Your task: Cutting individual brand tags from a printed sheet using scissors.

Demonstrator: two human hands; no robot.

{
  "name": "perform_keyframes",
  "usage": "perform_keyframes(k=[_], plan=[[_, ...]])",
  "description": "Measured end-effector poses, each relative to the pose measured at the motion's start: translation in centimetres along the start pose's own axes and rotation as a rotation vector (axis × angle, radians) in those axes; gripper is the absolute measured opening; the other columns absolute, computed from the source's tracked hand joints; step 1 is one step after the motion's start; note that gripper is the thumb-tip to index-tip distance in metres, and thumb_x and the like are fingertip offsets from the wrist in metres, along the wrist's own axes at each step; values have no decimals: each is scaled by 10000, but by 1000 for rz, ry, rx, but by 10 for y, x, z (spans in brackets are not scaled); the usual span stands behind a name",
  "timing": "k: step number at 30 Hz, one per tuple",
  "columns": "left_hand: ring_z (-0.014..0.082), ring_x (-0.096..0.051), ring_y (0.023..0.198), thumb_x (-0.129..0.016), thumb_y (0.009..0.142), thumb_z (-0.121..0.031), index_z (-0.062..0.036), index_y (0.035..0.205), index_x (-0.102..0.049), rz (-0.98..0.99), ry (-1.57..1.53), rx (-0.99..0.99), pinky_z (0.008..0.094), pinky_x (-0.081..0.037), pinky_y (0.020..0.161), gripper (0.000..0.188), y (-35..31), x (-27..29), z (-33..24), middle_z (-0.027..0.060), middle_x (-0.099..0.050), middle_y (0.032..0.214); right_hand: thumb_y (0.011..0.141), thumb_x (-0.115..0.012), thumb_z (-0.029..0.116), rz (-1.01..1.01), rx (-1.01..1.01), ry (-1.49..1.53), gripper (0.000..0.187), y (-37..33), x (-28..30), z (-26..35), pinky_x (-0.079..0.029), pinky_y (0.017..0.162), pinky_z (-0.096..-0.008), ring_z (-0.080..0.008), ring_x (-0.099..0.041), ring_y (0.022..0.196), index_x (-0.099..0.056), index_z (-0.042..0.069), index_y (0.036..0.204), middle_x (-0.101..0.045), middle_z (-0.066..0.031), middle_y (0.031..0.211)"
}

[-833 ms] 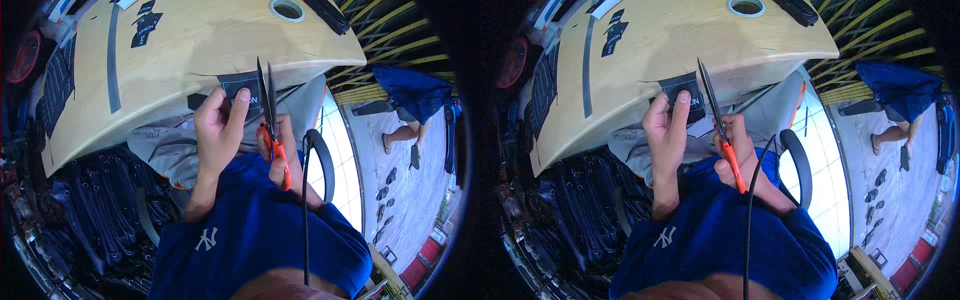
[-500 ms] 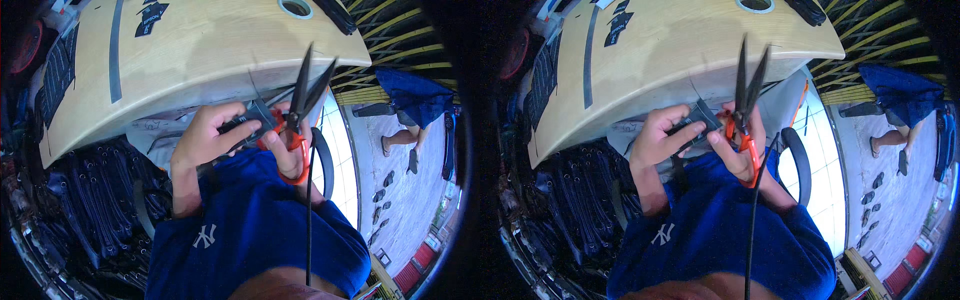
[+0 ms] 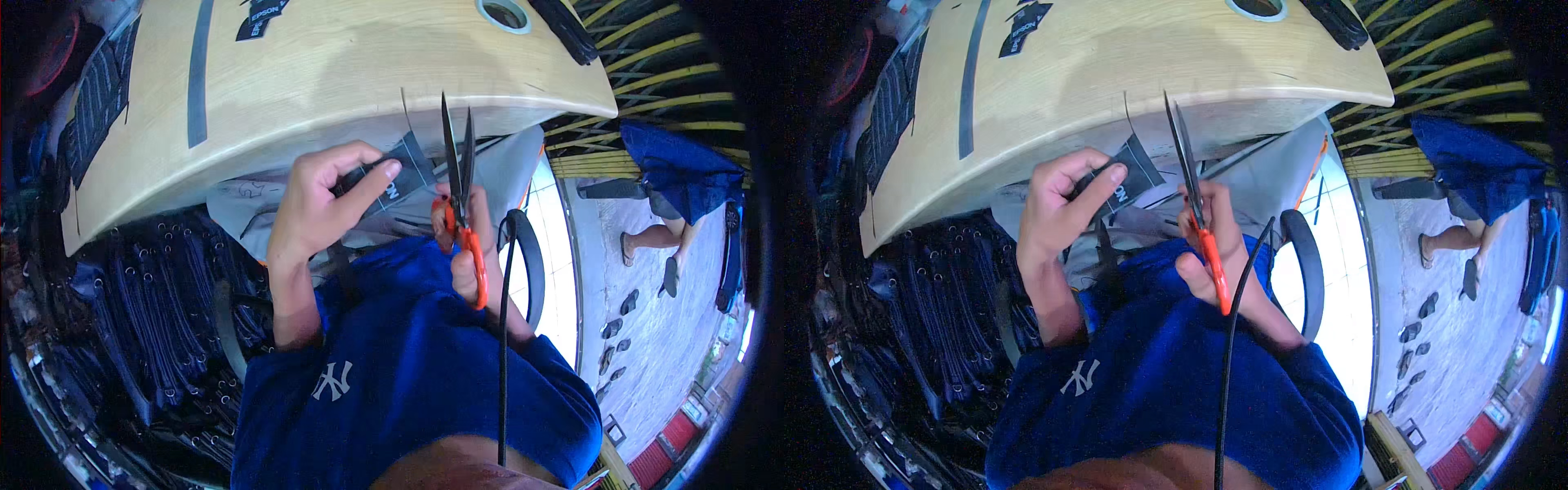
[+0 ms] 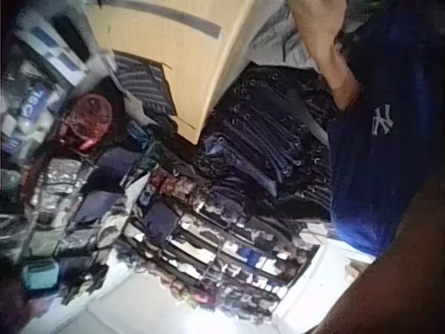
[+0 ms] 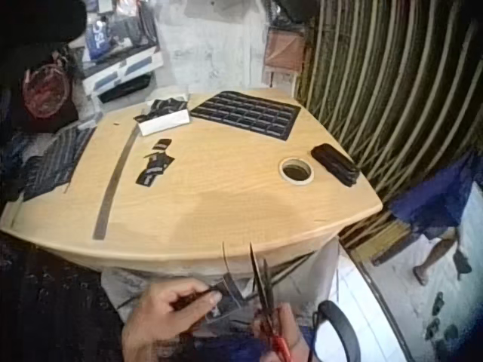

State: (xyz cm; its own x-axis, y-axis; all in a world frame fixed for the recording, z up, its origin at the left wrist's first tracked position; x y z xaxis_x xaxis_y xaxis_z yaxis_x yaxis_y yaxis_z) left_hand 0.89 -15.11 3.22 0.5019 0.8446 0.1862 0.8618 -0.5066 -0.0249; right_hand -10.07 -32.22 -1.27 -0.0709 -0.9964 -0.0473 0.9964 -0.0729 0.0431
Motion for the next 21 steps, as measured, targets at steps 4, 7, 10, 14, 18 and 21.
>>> perform_keyframes(k=[4, 7, 10, 14, 18, 21], plan=[[-16, -386, 522, -653, 849, -123, 5, 811, -618, -61, 22, -48, 186, -285, 446, 138, 6, 8, -1, -47, -520, 593, 673, -448, 827, 80, -165, -85, 1057, -15, -8, 2, -301, 577, -240, -100, -361, 660, -274, -37, 1257, -400, -27, 763], [-14, -381, 515, -656, 844, -122, 9, 811, -621, -85, 8, -34, 190, -275, 440, 139, 4, 9, -4, -50, -520, 589, 587, -428, 899, 151, -293, -92, 1122, -21, -9, 2, -319, 613, -208, -88, -379, 738, -268, 27, 1276, -415, -39, 933], [-11, -378, 512, -661, 838, -122, 13, 805, -627, -64, 13, -35, 193, -272, 437, 143, 5, 7, -4, -48, -522, 583, 595, -451, 885, 156, -330, -41, 1095, -22, -10, 2, -337, 641, -207, -95, -390, 770, -268, 48, 1278, -403, -47, 993], [-5, -373, 510, -659, 833, -116, 9, 794, -636, -1, 41, -20, 198, -269, 435, 133, 4, 3, -8, -44, -519, 567, 653, -472, 840, 161, -276, -28, 1024, -18, -10, -2, -320, 618, -208, -87, -375, 731, -264, 46, 1266, -412, -40, 926], [1, -367, 510, -659, 830, -111, 7, 794, -636, 34, 30, -5, 202, -267, 435, 126, 3, -1, -7, -36, -501, 555, 690, -470, 811, 180, -277, 27, 977, -12, -15, 10, -286, 579, -213, -78, -342, 668, -263, 39, 1252, -403, -22, 814], [2, -368, 511, -661, 828, -115, 9, 795, -636, 32, 32, -55, 202, -269, 435, 131, 0, 0, -6, -33, -490, 552, 703, -460, 806, 163, -239, 27, 961, -13, -18, 8, -255, 552, -220, -75, -310, 623, -264, 33, 1238, -378, -5, 739]])
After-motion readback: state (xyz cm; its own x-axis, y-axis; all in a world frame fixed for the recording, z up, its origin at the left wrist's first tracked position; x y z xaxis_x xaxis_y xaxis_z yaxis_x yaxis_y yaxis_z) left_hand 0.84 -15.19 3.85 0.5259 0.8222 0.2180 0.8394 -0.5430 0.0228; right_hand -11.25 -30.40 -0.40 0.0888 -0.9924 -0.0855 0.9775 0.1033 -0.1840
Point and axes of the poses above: each hand's wrist, its own y-axis towards the middle knuckle, its own x-axis out of the back of the hand, z = x × y, the point moved 1 cm from there along y, towards the middle knuckle
